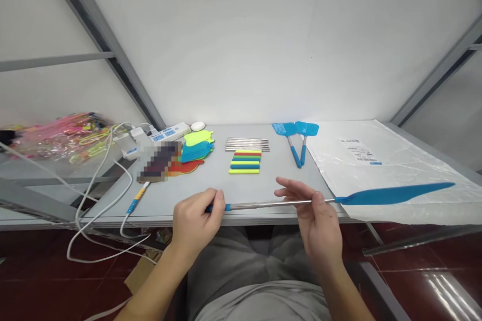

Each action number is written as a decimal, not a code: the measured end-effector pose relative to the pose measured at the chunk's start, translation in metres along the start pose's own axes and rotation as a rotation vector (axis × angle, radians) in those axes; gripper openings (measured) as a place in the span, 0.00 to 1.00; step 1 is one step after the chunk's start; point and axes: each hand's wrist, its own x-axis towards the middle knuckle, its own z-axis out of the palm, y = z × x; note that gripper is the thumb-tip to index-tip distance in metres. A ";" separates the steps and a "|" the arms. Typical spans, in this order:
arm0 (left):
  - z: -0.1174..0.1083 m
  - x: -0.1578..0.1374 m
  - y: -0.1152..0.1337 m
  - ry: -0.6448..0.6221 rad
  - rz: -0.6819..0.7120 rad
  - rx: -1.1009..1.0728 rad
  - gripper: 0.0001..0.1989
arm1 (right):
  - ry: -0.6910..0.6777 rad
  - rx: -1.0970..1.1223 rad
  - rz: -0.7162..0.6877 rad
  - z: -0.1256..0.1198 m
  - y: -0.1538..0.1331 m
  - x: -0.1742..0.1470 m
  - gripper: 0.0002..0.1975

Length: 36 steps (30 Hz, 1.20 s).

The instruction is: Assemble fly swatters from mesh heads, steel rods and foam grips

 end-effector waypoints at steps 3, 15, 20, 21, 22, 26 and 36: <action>-0.001 0.001 -0.007 0.007 -0.026 0.031 0.19 | -0.042 -0.006 0.079 -0.011 0.001 0.002 0.20; 0.001 0.002 -0.020 -0.101 -0.211 -0.022 0.19 | 0.428 0.333 0.032 -0.053 -0.013 0.029 0.09; 0.008 0.004 -0.021 -0.116 -0.248 -0.088 0.17 | 0.553 0.162 -0.139 -0.062 -0.016 0.031 0.15; 0.008 0.004 -0.022 -0.116 -0.270 -0.106 0.16 | 0.572 0.130 -0.157 -0.061 -0.017 0.030 0.15; 0.008 0.004 -0.022 -0.114 -0.300 -0.131 0.15 | 0.588 0.106 -0.165 -0.060 -0.017 0.030 0.15; 0.002 0.005 -0.021 -0.071 -0.418 -0.242 0.14 | 0.582 0.096 -0.138 -0.048 -0.017 0.023 0.12; -0.001 0.002 0.016 -0.038 -0.282 -0.301 0.11 | 0.407 -0.024 0.021 0.000 0.015 -0.006 0.09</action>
